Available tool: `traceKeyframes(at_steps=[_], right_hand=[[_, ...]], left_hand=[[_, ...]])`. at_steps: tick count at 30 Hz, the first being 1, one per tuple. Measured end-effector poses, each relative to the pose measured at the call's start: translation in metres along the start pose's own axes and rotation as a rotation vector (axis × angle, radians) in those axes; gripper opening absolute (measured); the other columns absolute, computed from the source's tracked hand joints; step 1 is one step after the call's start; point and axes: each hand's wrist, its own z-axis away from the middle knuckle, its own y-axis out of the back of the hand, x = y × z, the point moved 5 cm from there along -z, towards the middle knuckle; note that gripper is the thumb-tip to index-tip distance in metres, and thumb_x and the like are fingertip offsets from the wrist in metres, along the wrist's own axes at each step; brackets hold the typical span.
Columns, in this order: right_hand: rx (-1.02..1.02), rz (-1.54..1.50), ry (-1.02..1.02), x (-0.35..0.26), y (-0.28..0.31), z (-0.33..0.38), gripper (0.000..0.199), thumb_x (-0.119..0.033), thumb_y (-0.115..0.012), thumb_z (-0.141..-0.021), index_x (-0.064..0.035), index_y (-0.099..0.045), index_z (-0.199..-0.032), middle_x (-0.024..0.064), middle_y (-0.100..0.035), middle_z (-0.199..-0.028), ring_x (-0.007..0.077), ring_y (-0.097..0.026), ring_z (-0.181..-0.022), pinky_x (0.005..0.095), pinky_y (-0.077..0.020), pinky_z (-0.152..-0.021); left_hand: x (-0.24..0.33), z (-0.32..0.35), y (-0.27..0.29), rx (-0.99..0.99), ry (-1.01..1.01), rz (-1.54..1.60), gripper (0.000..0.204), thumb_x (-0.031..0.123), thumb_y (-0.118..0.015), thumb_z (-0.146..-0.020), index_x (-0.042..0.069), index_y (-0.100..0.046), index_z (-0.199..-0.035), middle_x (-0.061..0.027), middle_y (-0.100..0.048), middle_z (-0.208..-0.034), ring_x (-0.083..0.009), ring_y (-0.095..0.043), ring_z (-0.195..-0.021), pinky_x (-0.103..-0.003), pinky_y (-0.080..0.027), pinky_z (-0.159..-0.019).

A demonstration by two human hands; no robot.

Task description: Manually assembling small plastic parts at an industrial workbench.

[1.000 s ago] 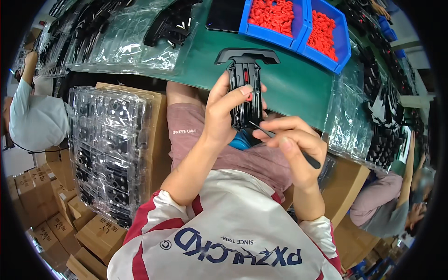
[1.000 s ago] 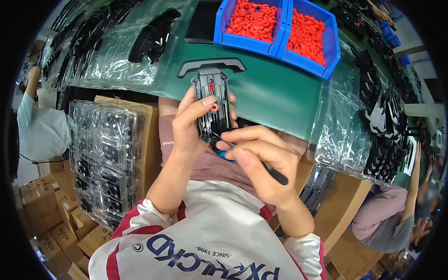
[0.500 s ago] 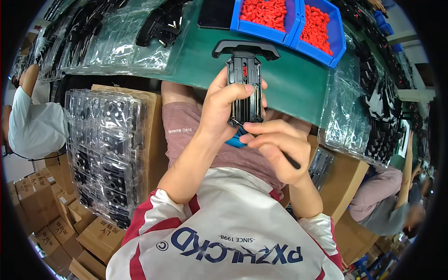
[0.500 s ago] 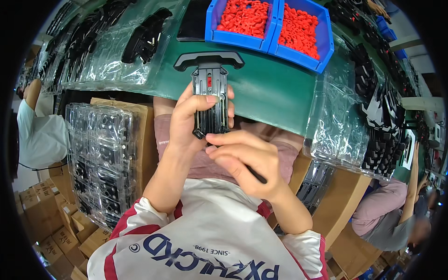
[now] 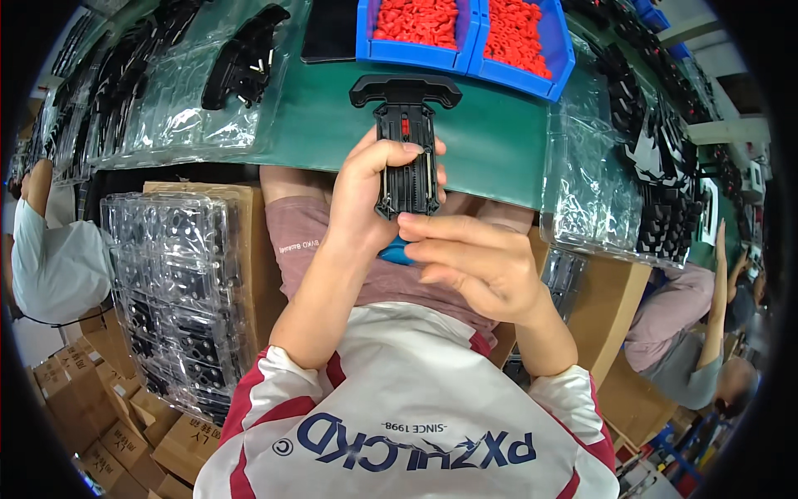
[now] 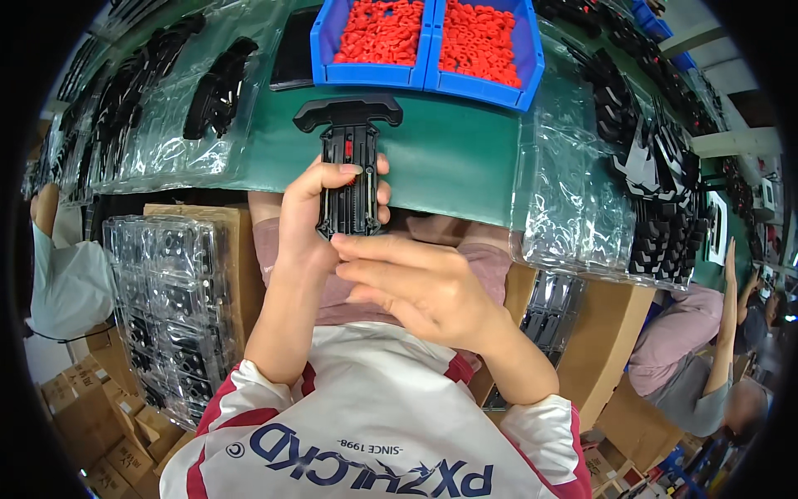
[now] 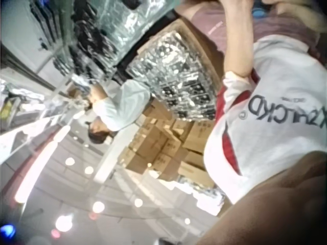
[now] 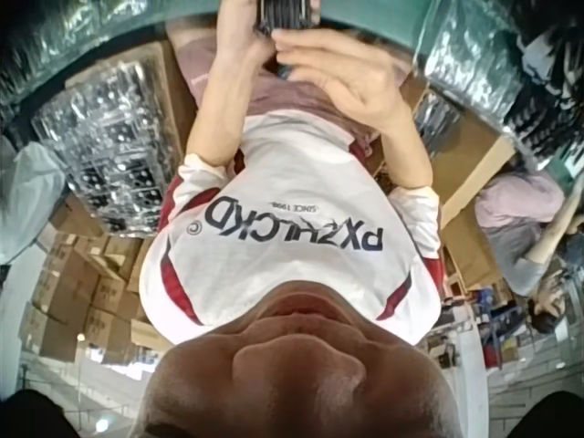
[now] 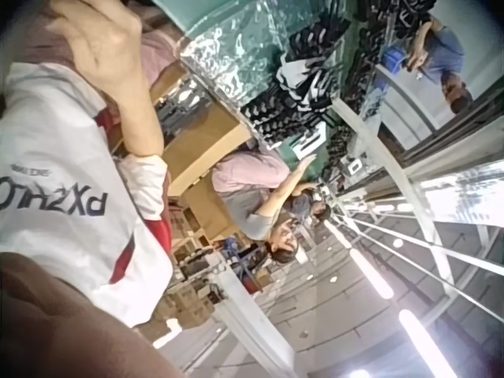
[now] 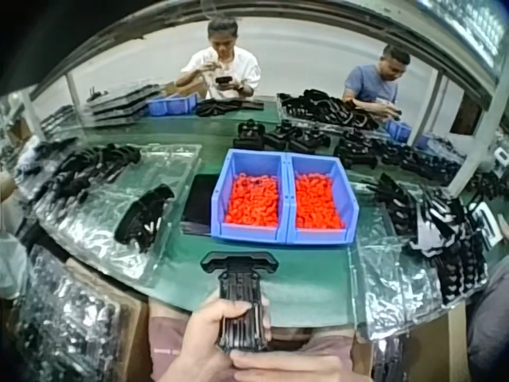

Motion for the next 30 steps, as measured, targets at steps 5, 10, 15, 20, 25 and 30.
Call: traceKeyframes(at_steps=[5,10,15,20,25,30], right_hand=[[0.081,-0.176,-0.217,0.000,0.010,0.001,0.020,0.008,-0.062,-0.080,0.0055,-0.072,-0.098,0.0158,-0.068,-0.114,0.0224,-0.065,-0.094,0.0290,-0.0525,-0.082],[0.104,-0.302,-0.217,-0.012,0.043,-0.002,0.025,0.004,-0.052,-0.089,0.0051,-0.067,-0.109,0.0182,-0.067,-0.112,0.0227,-0.065,-0.091,0.0304,-0.0524,-0.083],[0.640,0.240,-0.125,0.005,0.190,-0.015,0.030,-0.001,-0.046,-0.090,0.0005,-0.064,-0.115,0.0144,-0.065,-0.102,0.0222,-0.062,-0.075,0.0302,-0.0510,-0.073],[0.485,1.315,-0.695,0.078,0.317,-0.034,0.036,-0.005,-0.055,-0.074,-0.0060,-0.070,-0.107,0.0185,-0.065,-0.105,0.0372,-0.064,-0.089,0.0432,-0.0538,-0.076],[0.157,1.563,-0.538,0.093,0.337,-0.044,0.015,-0.015,-0.065,-0.073,-0.0084,-0.072,-0.084,0.0159,-0.068,-0.089,0.0356,-0.065,-0.075,0.0425,-0.0537,-0.067],[0.349,1.331,-0.218,0.042,0.292,-0.032,0.017,-0.018,-0.066,-0.081,-0.0092,-0.068,-0.095,0.0119,-0.066,-0.090,0.0341,-0.065,-0.078,0.0405,-0.0529,-0.072]], left_hand=[[0.004,0.008,-0.012,0.066,-0.201,-0.410,0.043,0.000,-0.055,-0.078,-0.001,-0.049,-0.120,-0.0179,-0.064,-0.099,-0.0229,-0.063,-0.071,-0.033,-0.055,-0.058],[0.009,0.009,-0.013,-0.001,-0.227,-0.327,0.042,-0.001,-0.054,-0.079,-0.001,-0.049,-0.121,-0.0210,-0.063,-0.102,-0.0277,-0.065,-0.079,-0.035,-0.057,-0.065],[-0.001,0.004,-0.014,-0.037,-0.135,-0.368,0.045,0.002,-0.055,-0.083,-0.002,-0.046,-0.127,-0.0239,-0.060,-0.108,-0.0327,-0.066,-0.087,-0.038,-0.058,-0.067],[-0.015,0.014,-0.015,-0.120,-0.084,-0.473,0.051,0.007,-0.054,-0.087,-0.003,-0.040,-0.135,-0.0229,-0.060,-0.112,-0.0326,-0.066,-0.093,-0.039,-0.058,-0.072],[0.000,0.028,0.011,-0.066,-0.113,-0.564,0.054,0.013,-0.056,-0.090,0.001,-0.038,-0.140,-0.0179,-0.058,-0.119,-0.0269,-0.064,-0.099,-0.034,-0.057,-0.070],[-0.003,0.022,-0.009,-0.050,-0.135,-0.423,0.037,0.006,-0.056,-0.094,0.000,-0.054,-0.130,-0.0185,-0.064,-0.114,-0.0269,-0.063,-0.094,-0.030,-0.052,-0.077]])
